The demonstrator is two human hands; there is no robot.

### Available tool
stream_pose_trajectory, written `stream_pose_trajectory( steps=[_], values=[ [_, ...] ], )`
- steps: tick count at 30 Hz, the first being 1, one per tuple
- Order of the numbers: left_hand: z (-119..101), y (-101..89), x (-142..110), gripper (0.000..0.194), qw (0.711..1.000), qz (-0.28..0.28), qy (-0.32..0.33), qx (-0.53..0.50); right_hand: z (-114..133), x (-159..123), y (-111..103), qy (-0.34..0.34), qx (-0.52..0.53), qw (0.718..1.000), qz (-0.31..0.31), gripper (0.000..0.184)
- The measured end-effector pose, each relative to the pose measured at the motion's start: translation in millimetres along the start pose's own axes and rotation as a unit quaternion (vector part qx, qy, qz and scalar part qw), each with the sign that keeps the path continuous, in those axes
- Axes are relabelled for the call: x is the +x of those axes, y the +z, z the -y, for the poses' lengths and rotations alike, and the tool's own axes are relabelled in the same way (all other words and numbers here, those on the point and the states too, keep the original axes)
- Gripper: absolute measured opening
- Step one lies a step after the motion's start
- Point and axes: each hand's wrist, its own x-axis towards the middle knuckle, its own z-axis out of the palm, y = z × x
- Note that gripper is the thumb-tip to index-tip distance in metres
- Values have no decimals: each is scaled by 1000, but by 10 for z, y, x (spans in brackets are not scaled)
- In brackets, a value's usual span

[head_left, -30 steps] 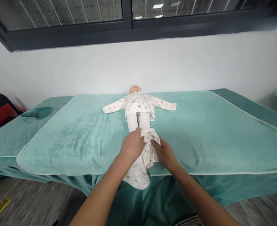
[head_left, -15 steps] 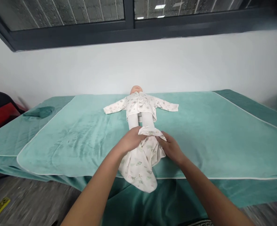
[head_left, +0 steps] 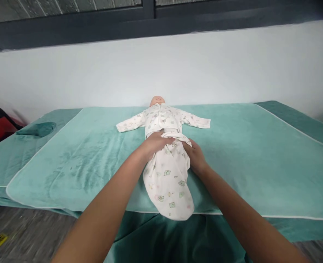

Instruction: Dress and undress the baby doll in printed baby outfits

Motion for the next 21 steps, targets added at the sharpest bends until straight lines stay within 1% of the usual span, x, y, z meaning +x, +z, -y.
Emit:
stream_pose_trajectory(
  steps=[2, 4, 5, 6, 7, 8, 9, 11, 13, 14, 15, 16, 18, 21],
  values=[
    [-17, -111, -42, 45, 995, 89, -40, -11, 17, 13, -21, 30, 77, 996, 23, 33],
    [-22, -229, -99, 50, 985, 163, -61, -11, 61, -5, -45, 52, 134, 988, 46, 32],
    [-21, -276, -125, 50, 981, 184, -63, -10, 86, -19, -53, 58, 151, 985, 54, 31],
    [-19, -308, -143, 49, 980, 191, -60, -9, 108, -31, -58, 64, 162, 983, 60, 30],
    [-15, -322, -151, 47, 982, 183, -51, -7, 122, -39, -57, 68, 171, 981, 64, 30],
    [-11, -317, -147, 45, 986, 162, -35, -3, 124, -40, -50, 72, 179, 979, 66, 31],
    [-6, -294, -129, 42, 992, 128, -13, 3, 114, -34, -38, 73, 182, 978, 64, 32],
    [8, -215, -51, 34, 998, 14, 45, 31, 62, 0, -2, 58, 162, 984, 47, 35],
    [24, -124, 77, 21, 985, -108, 102, 84, -2, 58, 36, 25, 99, 995, 14, 34],
    [31, -87, 152, 15, 972, -157, 126, 118, -25, 94, 52, 6, 57, 998, -3, 32],
    [38, -60, 229, 9, 959, -194, 146, 148, -38, 132, 64, -11, 14, 1000, -19, 30],
    [45, -43, 303, 6, 947, -219, 162, 171, -39, 173, 73, -25, -28, 999, -34, 29],
    [55, -41, 429, 9, 931, -248, 186, 191, -11, 261, 85, -52, -98, 992, -52, 28],
    [82, -82, 532, 13, 925, -277, 197, 173, 56, 418, 98, -88, -153, 983, -55, 21]
  ],
)
